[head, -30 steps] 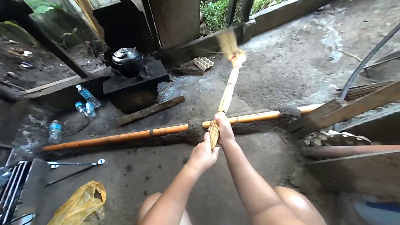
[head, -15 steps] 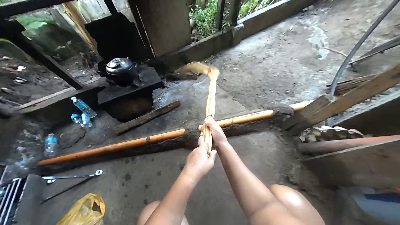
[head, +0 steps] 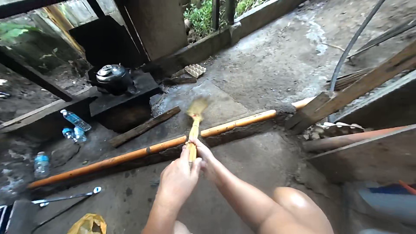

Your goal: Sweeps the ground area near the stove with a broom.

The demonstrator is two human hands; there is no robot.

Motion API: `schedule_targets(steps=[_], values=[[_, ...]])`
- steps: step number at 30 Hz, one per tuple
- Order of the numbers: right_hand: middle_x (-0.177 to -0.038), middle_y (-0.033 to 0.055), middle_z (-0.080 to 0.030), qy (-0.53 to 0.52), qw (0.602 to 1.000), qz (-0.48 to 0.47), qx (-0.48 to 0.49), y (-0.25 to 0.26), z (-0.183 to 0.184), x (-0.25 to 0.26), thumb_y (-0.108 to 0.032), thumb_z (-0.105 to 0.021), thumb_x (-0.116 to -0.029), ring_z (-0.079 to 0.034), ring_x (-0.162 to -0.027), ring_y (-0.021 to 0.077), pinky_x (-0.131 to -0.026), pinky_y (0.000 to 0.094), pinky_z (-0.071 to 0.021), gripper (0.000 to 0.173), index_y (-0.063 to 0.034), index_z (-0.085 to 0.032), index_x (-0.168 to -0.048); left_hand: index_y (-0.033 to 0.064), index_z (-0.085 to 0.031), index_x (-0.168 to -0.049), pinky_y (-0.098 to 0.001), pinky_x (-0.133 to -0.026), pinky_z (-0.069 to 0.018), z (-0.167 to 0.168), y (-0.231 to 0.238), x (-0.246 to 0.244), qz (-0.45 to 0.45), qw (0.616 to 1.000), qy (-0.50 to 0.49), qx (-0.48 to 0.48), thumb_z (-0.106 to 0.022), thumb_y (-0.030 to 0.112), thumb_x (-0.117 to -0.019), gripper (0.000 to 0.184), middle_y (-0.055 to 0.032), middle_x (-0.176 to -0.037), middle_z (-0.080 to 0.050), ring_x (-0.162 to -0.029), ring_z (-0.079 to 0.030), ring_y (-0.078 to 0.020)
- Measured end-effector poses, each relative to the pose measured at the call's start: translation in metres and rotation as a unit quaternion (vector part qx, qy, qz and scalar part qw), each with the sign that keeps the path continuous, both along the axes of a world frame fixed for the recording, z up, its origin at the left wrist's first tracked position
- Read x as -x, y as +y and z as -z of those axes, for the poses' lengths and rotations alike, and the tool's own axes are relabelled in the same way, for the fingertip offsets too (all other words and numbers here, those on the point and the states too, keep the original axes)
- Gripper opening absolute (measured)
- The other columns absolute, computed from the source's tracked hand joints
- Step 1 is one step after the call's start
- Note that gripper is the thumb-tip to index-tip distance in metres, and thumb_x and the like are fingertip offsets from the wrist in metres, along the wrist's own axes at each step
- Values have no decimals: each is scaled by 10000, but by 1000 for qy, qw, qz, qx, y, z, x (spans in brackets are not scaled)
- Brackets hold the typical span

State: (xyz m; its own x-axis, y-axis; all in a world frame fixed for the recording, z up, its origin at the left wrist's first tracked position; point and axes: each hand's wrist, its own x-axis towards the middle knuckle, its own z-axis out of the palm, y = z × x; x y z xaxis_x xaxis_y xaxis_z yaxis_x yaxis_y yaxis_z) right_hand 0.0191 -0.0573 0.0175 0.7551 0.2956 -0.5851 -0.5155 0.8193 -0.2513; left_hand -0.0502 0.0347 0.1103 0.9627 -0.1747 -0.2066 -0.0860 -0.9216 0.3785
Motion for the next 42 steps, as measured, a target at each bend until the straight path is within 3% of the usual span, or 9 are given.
schedule_targets(steps=[7,12,18,20,24,28,32,35,42], values=[[-704,28,-547,-111,990,80,30,-20,20,-9,-244,-344,-1118,-572,-540,122,-509,261,-521,187,-104,-464,-1148,118,-364,-1582,-528,-899,-548,24,-10,-14,31,995,78,54,-559,418,-1041,649,-153,-1069,-727,-962,-713,-320],[-735,49,-509,-18,983,145,114,0,12,-4,-251,-423,-1107,-553,-552,141,-547,299,-544,166,-95,-424,-1166,97,-528,-1447,-556,-950,-525,26,8,-22,-19,997,74,-21,-542,452,-1041,539,-175,-1112,-714,-1067,-692,-347],[-705,18,-559,-54,988,8,141,-24,24,-11,-292,-434,-1092,-571,-556,109,-524,266,-526,206,-112,-505,-1022,64,-462,-1524,-550,-955,-523,10,-12,-9,23,995,80,47,-545,410,-1054,589,-195,-1108,-717,-1051,-693,-356],[-728,13,-555,-131,968,-53,209,-38,23,-16,-262,-421,-1104,-566,-568,110,-534,269,-521,161,-121,-484,-1151,78,-366,-1582,-537,-982,-509,3,-16,-8,48,989,130,44,-524,426,-1064,643,-187,-1130,-711,-1074,-684,-341],[-689,-3,-540,-266,900,-214,271,-65,25,-18,-217,-461,-1025,-557,-516,94,-485,259,-525,399,-116,-380,-1403,90,-452,-1528,-540,-919,-519,-6,-16,-5,120,975,178,49,-507,437,-1069,579,-177,-1033,-710,-958,-688,-334],[-726,-9,-627,-299,869,-310,245,-70,35,-20,-202,-523,-947,-604,-577,55,-539,211,-534,391,-92,-472,-1319,76,-465,-1510,-538,-937,-509,-1,-23,-9,155,966,198,50,-491,429,-1077,560,-183,-1057,-698,-983,-679,-333],[-835,28,-622,-263,743,-467,400,-77,49,-23,-160,-595,-1022,-574,-640,57,-615,234,-520,335,-55,-550,-1337,55,-500,-1463,-549,-986,-494,6,-28,-13,165,963,209,44,-490,423,-1081,531,-197,-1201,-678,-1094,-667,-344],[-1012,145,-652,-221,598,-558,531,-113,58,-43,-303,-615,-1034,-627,-786,222,-727,426,-544,392,-88,-565,-1358,50,-477,-1496,-558,-1022,-480,11,-26,-16,166,962,211,50,-490,439,-1077,571,-208,-1255,-667,-1164,-650,-356],[-1146,309,-650,-208,450,-442,748,-205,22,-95,-317,-695,-982,-626,-1078,494,-907,712,-459,462,-21,-604,-1325,67,-427,-1540,-545,-1039,-472,21,-27,-22,164,957,236,27,-473,460,-1080,606,-204,-1266,-664,-1175,-645,-349]])
